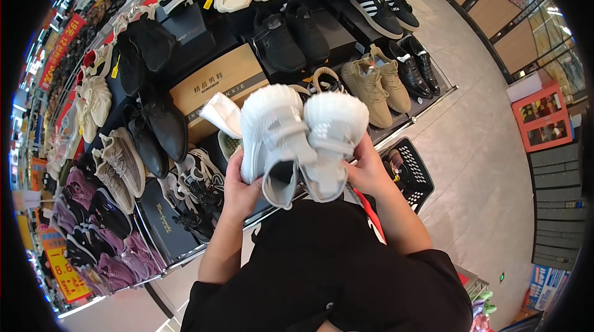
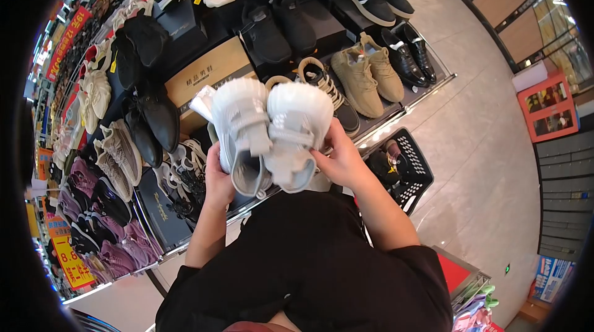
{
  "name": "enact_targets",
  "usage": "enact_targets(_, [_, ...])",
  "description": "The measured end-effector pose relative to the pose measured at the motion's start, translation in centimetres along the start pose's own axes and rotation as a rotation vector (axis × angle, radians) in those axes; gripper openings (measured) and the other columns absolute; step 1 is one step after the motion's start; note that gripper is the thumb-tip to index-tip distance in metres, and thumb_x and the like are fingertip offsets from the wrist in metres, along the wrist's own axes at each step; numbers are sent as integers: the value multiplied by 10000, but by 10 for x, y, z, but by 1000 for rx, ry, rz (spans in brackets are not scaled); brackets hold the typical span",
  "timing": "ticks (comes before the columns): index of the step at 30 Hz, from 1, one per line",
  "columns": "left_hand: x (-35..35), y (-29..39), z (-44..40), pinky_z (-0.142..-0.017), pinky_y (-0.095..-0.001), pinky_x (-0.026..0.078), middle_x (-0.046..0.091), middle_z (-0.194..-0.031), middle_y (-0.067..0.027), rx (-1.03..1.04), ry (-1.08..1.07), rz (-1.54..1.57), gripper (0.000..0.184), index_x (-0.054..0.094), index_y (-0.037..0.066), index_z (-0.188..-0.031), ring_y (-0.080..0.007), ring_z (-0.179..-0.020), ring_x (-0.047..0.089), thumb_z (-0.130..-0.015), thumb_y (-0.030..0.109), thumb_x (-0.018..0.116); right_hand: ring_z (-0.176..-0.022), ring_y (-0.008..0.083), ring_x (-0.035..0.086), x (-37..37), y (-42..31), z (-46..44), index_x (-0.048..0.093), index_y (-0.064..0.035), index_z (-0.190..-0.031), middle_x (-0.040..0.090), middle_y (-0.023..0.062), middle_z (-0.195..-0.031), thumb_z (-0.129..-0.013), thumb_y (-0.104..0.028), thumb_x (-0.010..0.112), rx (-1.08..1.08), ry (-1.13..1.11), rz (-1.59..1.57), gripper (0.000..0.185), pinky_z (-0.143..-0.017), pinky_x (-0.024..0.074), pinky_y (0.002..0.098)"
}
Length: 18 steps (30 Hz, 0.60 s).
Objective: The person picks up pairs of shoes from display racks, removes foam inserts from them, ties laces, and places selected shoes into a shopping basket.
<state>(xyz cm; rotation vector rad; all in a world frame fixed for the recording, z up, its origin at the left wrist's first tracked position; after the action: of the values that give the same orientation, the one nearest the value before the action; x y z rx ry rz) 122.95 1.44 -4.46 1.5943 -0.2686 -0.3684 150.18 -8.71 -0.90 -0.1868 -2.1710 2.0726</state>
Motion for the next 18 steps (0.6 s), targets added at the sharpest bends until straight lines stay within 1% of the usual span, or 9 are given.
enact_targets(1, [1,1,2,-1002,-326,450,549,-1246,-79,4,-8,39,669,451,32,-1335,-174,-1127,549,-738,-130,705,-1257,183,499,0,3,5,366,-35,-1419,515,99,-1357,-814,44,663,-23,35,-103,678,-1051,397,342])
enact_targets(6, [3,24,4,-964,-350,477,557,-1239,-74,31,0,15,707,470,56,-1327,-168,-1099,562,-699,-117,746,-1209,195,545,-1,6,15,440,-33,-1366,572,101,-1287,-808,12,705,-51,92,-131,620,-1021,434,355])
enact_targets(8, [2,58,0,-967,-366,477,569,-1250,-98,293,13,-592,695,478,52,-1321,-192,-1084,579,-703,-88,762,-1165,239,594,-2,-18,16,465,-27,-1330,609,122,-1245,-808,-13,729,-254,98,338,585,-1001,456,356])
enact_targets(9, [6,89,0,-1025,-378,438,565,-1293,-139,372,1,-918,839,399,39,-1420,-237,-1171,558,-689,-30,806,-1121,287,629,-5,-23,16,493,-41,-1285,635,145,-1213,-809,-31,743,-373,132,549,538,-978,482,374])
enact_targets(10, [8,100,-1,-1025,-378,438,565,-1293,-139,382,3,-919,839,399,39,-1420,-237,-1171,558,-689,-30,806,-1102,318,639,7,-20,6,510,-83,-1250,640,158,-1208,-778,-69,780,-117,146,-25,544,-975,485,428])
enact_targets(12, [12,108,-3,-1096,-387,368,516,-1373,-179,79,-245,-67,955,268,15,-1502,-267,-1294,482,-719,30,816,-1093,349,641,2,-44,1,523,-132,-1178,648,165,-1200,-734,-119,815,-876,208,492,532,-992,472,484])
enact_targets(14, [13,88,-14,-1069,-403,421,393,-1490,-201,43,-246,189,865,206,45,-1536,-280,-1328,463,-853,145,726,-1098,363,636,3,-54,3,528,-153,-1098,649,162,-1199,-752,-142,787,-973,245,609,433,-1033,436,508])
enact_targets(16, [17,66,-29,-1025,-445,481,365,-1514,-178,-297,-116,796,752,235,114,-1540,-303,-1324,469,-901,122,631,-1097,366,638,1,-55,6,535,-156,-1036,651,152,-1201,-790,-116,734,-1131,182,828,319,-1070,400,501])
enact_targets(18, [25,98,-34,-1015,-466,492,352,-1520,-165,-373,-102,938,717,250,138,-1536,-321,-1322,468,-905,100,588,-1144,362,614,3,-51,6,566,-161,-1013,634,166,-1227,-812,-108,695,-1145,199,835,245,-1088,371,507])
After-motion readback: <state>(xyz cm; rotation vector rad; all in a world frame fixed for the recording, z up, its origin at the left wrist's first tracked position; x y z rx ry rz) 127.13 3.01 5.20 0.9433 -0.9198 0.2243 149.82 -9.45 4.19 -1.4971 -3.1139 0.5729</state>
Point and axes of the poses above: each hand's wrist, its own z-axis away from the middle knuckle, its own x-axis out of the palm, y = z × x, the point moved 1 cm from there along -z, towards the middle knuckle
